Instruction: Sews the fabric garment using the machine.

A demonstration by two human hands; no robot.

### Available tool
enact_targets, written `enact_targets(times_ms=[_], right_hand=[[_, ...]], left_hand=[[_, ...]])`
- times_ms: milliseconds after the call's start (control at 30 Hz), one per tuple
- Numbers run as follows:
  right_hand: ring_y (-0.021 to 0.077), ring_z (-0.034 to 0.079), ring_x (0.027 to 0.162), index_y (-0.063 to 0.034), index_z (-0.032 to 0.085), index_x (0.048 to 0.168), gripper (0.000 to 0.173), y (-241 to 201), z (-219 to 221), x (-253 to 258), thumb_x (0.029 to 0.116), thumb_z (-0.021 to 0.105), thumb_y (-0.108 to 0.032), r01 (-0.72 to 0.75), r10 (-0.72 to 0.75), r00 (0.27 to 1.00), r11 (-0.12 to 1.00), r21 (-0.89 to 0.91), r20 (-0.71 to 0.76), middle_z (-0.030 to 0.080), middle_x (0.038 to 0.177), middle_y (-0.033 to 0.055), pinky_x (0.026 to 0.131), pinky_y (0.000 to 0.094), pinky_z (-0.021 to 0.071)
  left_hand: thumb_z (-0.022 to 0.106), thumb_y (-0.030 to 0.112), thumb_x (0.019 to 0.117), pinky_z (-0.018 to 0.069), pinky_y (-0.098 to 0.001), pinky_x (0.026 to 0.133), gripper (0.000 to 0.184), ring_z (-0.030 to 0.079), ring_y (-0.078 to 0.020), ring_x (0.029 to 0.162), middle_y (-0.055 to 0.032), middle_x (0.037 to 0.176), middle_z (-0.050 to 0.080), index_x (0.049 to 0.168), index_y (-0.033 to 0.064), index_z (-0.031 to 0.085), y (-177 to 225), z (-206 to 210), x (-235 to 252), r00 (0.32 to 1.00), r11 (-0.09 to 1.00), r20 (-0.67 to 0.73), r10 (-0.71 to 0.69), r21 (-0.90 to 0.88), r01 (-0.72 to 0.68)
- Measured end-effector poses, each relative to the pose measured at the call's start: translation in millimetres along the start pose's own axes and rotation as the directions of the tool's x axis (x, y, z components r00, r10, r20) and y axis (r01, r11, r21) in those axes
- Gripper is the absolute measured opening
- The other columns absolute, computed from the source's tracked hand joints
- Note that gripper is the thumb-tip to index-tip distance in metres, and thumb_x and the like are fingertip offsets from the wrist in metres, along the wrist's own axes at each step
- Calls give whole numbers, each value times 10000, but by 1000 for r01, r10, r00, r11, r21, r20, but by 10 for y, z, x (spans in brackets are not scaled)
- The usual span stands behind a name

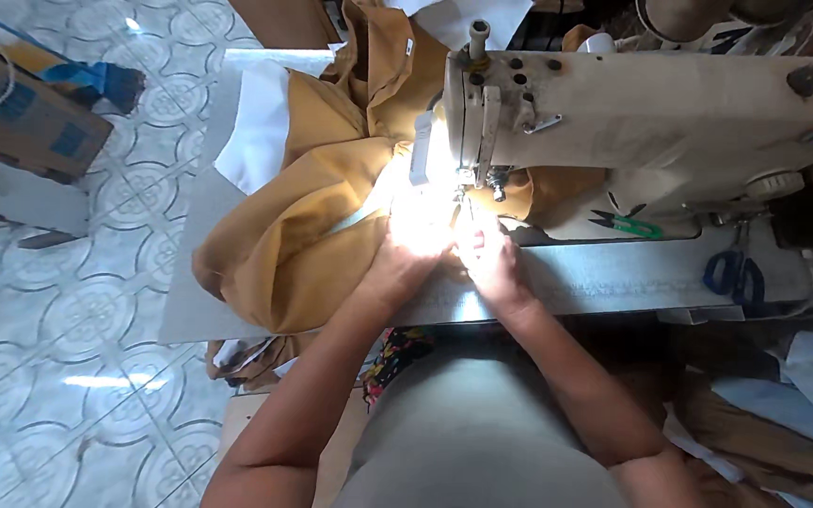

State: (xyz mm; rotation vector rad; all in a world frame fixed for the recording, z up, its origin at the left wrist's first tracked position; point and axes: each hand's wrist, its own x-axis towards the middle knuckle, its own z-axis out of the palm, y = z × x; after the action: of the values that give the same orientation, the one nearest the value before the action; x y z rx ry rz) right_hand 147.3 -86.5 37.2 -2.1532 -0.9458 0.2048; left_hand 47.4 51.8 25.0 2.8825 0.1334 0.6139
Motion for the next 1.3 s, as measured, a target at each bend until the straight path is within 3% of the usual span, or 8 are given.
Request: enact_targets(times_ms=[100, 233, 333, 500, 1000, 1100, 1233, 1300], right_hand=[[294, 723, 849, 33, 632, 1192, 296, 17, 69, 9, 1001, 649, -192, -111, 116, 985, 993, -45, 129, 710, 979, 181, 777, 471, 600], [321, 729, 773, 41, 676, 1097, 214, 62, 26, -44, 960, 669, -122, -28, 29, 1000, 992, -119, 8, 713, 875, 185, 691, 487, 599], [305, 727, 816, 37, 697, 1105, 214, 70, -49, -28, 928, 712, -83, 22, -19, 999, 994, -108, 26, 718, 932, 180, 747, 474, 604], [342, 721, 910, 12, 754, 1016, 130, 114, 15, -21, 931, 699, -70, 160, -145, 985, 969, -189, 90, 720, 977, 201, 803, 477, 594], [330, 718, 952, -40, 785, 1026, 156, 271, 173, -134, 924, 676, -84, 323, -346, 938, 880, -348, -1, 739, 984, 154, 829, 431, 591], [345, 708, 1023, -25, 775, 1040, 166, 310, 205, -21, 931, 673, -98, 350, -378, 926, 869, -349, -10, 741, 1030, 168, 879, 445, 580], [393, 665, 1152, 12, 722, 1185, 268, 229, 174, 123, 937, 666, -73, 251, -257, 966, 940, -233, 2, 685, 1241, 234, 939, 493, 560], [395, 661, 1117, 2, 712, 1191, 273, 202, 146, 179, 926, 684, -57, 253, -253, 967, 939, -233, 29, 673, 1221, 232, 928, 506, 559]], left_hand=[[602, 8, 968, 297, -706, 1104, 164, 645, -349, 1135, -105, 1061, 721, 976, 86, 745, 15, -4, -1, 1000, 1000, 15, -27, 12, 27], [639, -19, 941, 305, -760, 1055, 268, 620, -413, 1155, -108, 1069, 730, 1080, 163, 778, 54, -31, -8, 997, 999, 75, -20, 31, 17], [657, -55, 909, 223, -856, 1019, 402, 612, -448, 1152, -98, 1089, 719, 1132, 257, 779, 82, -82, 8, 977, 999, 209, -44, 40, 36], [640, -19, 939, 111, -867, 1048, 403, 502, -474, 1313, -82, 1264, 676, 1177, 284, 758, 209, -255, 78, 905, 975, 384, -182, 189, 116], [626, -42, 938, 127, -854, 1055, 434, 508, -454, 1334, -91, 1315, 661, 1230, 264, 726, 178, -208, 9, 926, 974, 344, -159, 208, 90], [613, -11, 960, 108, -875, 1047, 399, 453, -467, 1392, -88, 1355, 651, 1234, 254, 731, 103, -205, 87, 939, 979, 300, -165, 166, 119], [590, 22, 979, 134, -866, 1052, 394, 511, -407, 1351, -58, 1324, 664, 1235, 287, 729, -57, -128, 215, 964, 982, 208, -163, 126, 139], [581, 19, 982, 134, -865, 1057, 402, 525, -410, 1330, -49, 1305, 670, 1230, 298, 731, -126, -78, 259, 970, 983, 180, -165, 112, 146]])
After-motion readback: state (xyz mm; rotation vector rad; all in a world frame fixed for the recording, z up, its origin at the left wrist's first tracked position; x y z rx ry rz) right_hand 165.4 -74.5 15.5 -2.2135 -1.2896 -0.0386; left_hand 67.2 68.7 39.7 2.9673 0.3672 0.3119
